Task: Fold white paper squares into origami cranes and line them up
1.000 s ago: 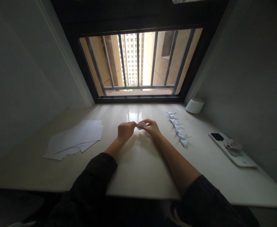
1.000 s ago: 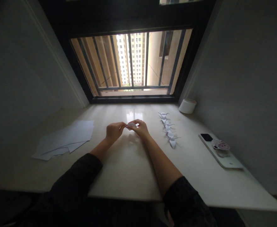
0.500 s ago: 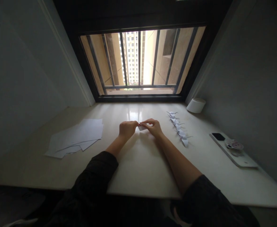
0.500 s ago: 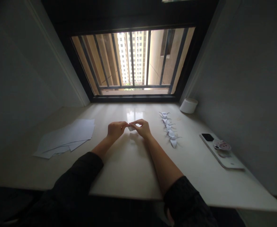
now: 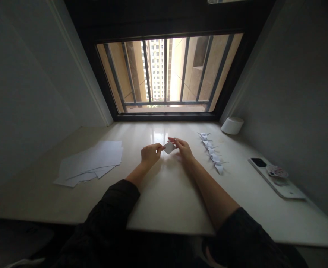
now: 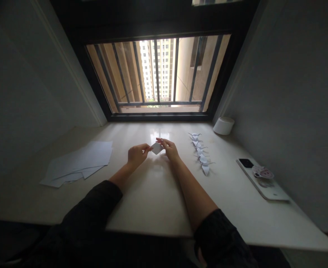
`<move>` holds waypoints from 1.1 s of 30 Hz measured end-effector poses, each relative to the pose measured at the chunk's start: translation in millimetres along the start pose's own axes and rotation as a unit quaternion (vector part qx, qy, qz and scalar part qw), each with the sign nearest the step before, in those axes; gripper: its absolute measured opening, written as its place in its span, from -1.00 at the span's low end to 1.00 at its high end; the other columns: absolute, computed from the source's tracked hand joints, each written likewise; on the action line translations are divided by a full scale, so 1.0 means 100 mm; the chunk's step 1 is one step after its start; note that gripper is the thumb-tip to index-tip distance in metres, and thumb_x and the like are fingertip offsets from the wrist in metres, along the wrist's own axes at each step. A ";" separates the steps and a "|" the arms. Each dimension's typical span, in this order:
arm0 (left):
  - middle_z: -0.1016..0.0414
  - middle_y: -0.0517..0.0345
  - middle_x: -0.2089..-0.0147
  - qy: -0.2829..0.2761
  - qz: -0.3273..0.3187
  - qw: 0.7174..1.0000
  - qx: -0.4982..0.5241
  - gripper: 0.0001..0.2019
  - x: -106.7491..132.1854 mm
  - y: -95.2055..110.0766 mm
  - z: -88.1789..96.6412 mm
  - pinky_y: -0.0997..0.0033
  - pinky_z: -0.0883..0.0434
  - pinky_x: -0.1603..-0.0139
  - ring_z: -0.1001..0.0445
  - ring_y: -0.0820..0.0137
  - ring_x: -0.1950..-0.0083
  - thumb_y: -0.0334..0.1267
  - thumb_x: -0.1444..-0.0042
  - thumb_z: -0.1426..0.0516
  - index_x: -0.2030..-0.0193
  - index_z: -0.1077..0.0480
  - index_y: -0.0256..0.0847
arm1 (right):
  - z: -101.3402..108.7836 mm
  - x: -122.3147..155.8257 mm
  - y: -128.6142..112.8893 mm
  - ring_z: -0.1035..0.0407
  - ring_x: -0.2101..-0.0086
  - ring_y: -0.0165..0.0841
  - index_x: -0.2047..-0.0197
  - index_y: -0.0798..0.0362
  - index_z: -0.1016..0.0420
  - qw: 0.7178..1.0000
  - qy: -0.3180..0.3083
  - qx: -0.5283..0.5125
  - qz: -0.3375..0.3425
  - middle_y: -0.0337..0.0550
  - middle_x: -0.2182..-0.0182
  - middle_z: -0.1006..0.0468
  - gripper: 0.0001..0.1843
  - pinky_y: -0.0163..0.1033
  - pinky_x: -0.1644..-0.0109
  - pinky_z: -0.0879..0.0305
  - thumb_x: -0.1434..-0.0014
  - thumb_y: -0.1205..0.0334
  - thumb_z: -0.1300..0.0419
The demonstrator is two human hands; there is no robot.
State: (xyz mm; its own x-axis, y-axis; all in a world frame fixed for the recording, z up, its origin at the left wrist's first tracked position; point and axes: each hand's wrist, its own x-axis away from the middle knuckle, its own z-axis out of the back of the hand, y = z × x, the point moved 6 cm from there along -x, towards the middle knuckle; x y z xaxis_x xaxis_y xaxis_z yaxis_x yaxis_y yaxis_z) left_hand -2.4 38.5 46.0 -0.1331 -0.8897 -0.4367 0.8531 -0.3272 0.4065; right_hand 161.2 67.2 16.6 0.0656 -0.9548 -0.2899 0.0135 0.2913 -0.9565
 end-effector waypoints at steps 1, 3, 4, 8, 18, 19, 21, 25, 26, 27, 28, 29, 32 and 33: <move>-0.57 0.17 0.37 0.003 0.022 0.999 0.036 -0.71 0.00 -0.03 -0.01 0.44 -0.18 0.41 -0.47 0.36 0.36 -0.01 -0.14 -0.05 0.36 -0.52 -0.07 | 0.02 0.00 0.01 -0.41 0.25 -0.27 0.14 0.01 -0.55 1.000 0.020 0.012 -0.004 -0.11 0.26 -0.57 -0.52 -0.20 0.22 -0.31 -0.04 -0.16 -0.14; -0.57 0.18 0.37 0.008 0.059 0.991 0.119 -0.70 -0.01 -0.08 -0.05 0.45 -0.23 0.39 -0.48 0.36 0.34 0.00 -0.13 -0.04 0.36 -0.51 -0.09 | 0.04 0.01 0.03 -0.41 0.27 -0.27 0.20 0.02 -0.55 0.998 0.035 0.049 -0.010 -0.11 0.29 -0.57 -0.53 -0.21 0.25 -0.31 0.05 -0.16 -0.22; -0.57 0.17 0.37 0.009 0.073 0.985 0.159 -0.69 -0.02 -0.10 -0.07 0.46 -0.25 0.37 -0.49 0.36 0.33 0.00 -0.13 -0.04 0.35 -0.51 -0.10 | 0.03 0.01 0.05 -0.41 0.31 -0.27 0.28 0.04 -0.56 0.997 0.034 0.066 -0.012 -0.12 0.34 -0.57 -0.55 -0.21 0.26 -0.31 0.08 -0.15 -0.24; -0.58 0.13 0.37 -0.014 0.093 0.962 0.256 -0.70 -0.04 -0.12 -0.14 0.46 -0.33 0.33 -0.51 0.36 0.30 -0.01 -0.09 -0.08 0.35 -0.51 -0.16 | 0.02 0.01 0.09 -0.39 0.38 -0.30 0.44 0.07 -0.52 0.995 0.037 0.088 -0.001 -0.15 0.46 -0.53 -0.58 -0.20 0.25 -0.31 0.06 -0.16 -0.21; -0.57 -0.02 0.33 -0.103 0.086 0.910 0.393 -0.69 -0.01 -0.06 -0.30 0.41 -0.41 0.34 -0.53 0.33 0.35 -0.07 -0.02 -0.17 0.26 -0.50 -0.31 | -0.01 0.03 0.05 -0.37 0.46 -0.35 0.44 0.08 -0.52 0.995 0.026 0.089 -0.020 -0.17 0.50 -0.52 -0.57 -0.27 0.37 -0.26 0.12 -0.16 -0.26; -0.57 -0.04 0.33 -0.101 0.095 0.907 0.398 -0.69 -0.02 -0.07 -0.30 0.41 -0.42 0.35 -0.53 0.33 0.36 -0.08 -0.02 -0.17 0.26 -0.50 -0.32 | -0.02 0.04 0.06 -0.36 0.47 -0.36 0.46 0.09 -0.52 0.995 0.020 0.093 -0.028 -0.17 0.51 -0.51 -0.57 -0.28 0.39 -0.25 0.15 -0.15 -0.29; -0.57 -0.04 0.35 -0.101 0.106 0.906 0.396 -0.72 -0.02 -0.10 -0.30 0.42 -0.41 0.36 -0.52 0.34 0.37 -0.12 -0.03 -0.16 0.27 -0.50 -0.33 | -0.04 0.05 0.07 -0.36 0.49 -0.36 0.50 0.09 -0.51 0.995 0.010 0.096 -0.032 -0.18 0.52 -0.51 -0.57 -0.27 0.40 -0.26 0.20 -0.15 -0.32; -0.57 -0.01 0.40 -0.108 0.093 0.909 0.391 -0.75 -0.04 -0.15 -0.35 0.40 -0.42 0.30 -0.53 0.34 0.36 -0.14 -0.01 -0.17 0.32 -0.51 -0.32 | -0.07 0.05 0.10 -0.37 0.48 -0.35 0.51 0.09 -0.52 0.997 -0.012 0.055 -0.045 -0.20 0.55 -0.50 -0.58 -0.26 0.39 -0.30 0.25 -0.13 -0.35; -0.57 0.00 0.40 -0.109 0.089 0.909 0.393 -0.74 -0.05 -0.17 -0.37 0.39 -0.42 0.29 -0.53 0.33 0.35 -0.13 0.00 -0.17 0.32 -0.51 -0.31 | -0.07 0.05 0.11 -0.37 0.49 -0.36 0.51 0.10 -0.53 0.997 -0.016 0.039 -0.057 -0.20 0.56 -0.50 -0.58 -0.26 0.41 -0.30 0.25 -0.12 -0.35; -0.57 0.00 0.39 -0.110 0.087 0.908 0.395 -0.74 -0.06 -0.19 -0.39 0.38 -0.42 0.28 -0.53 0.33 0.35 -0.13 0.00 -0.17 0.31 -0.51 -0.31 | -0.06 0.05 0.11 -0.36 0.50 -0.36 0.52 0.10 -0.53 0.997 -0.019 0.027 -0.067 -0.20 0.56 -0.50 -0.58 -0.27 0.43 -0.30 0.25 -0.12 -0.35; -0.57 0.00 0.39 -0.112 0.086 0.907 0.397 -0.73 -0.07 -0.20 -0.41 0.38 -0.42 0.28 -0.53 0.33 0.35 -0.12 0.00 -0.17 0.31 -0.51 -0.31 | -0.06 0.05 0.12 -0.36 0.50 -0.37 0.52 0.10 -0.53 0.997 -0.021 0.019 -0.073 -0.20 0.56 -0.49 -0.58 -0.28 0.44 -0.31 0.26 -0.12 -0.35; -0.57 0.00 0.39 -0.114 0.086 0.906 0.398 -0.73 -0.07 -0.21 -0.42 0.38 -0.42 0.29 -0.52 0.34 0.36 -0.12 0.00 -0.17 0.31 -0.51 -0.31 | -0.05 0.05 0.11 -0.35 0.49 -0.37 0.53 0.10 -0.54 0.997 -0.023 0.014 -0.076 -0.19 0.56 -0.49 -0.58 -0.28 0.45 -0.31 0.26 -0.12 -0.35; -0.56 0.00 0.42 -0.116 0.092 0.903 0.403 -0.74 -0.09 -0.22 -0.41 0.39 -0.41 0.31 -0.51 0.35 0.39 -0.12 0.01 -0.18 0.34 -0.51 -0.32 | -0.03 0.03 0.13 -0.35 0.46 -0.37 0.50 0.10 -0.58 0.996 -0.028 -0.003 -0.089 -0.17 0.54 -0.50 -0.58 -0.30 0.46 -0.33 0.24 -0.13 -0.34; -0.56 0.00 0.43 -0.117 0.094 0.903 0.404 -0.74 -0.09 -0.22 -0.40 0.39 -0.41 0.31 -0.51 0.35 0.39 -0.12 0.02 -0.18 0.35 -0.51 -0.31 | -0.03 0.03 0.14 -0.35 0.46 -0.37 0.49 0.10 -0.59 0.995 -0.031 -0.014 -0.097 -0.15 0.53 -0.51 -0.57 -0.30 0.47 -0.33 0.23 -0.14 -0.33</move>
State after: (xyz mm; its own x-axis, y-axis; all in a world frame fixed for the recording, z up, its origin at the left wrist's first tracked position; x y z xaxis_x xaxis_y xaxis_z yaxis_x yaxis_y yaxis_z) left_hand 0.3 66.3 9.3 -0.2067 -0.9659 -0.1560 0.2384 -0.2044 0.9494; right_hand 158.3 68.1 2.5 0.1252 -0.9872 -0.0983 0.0048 0.0997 -0.9950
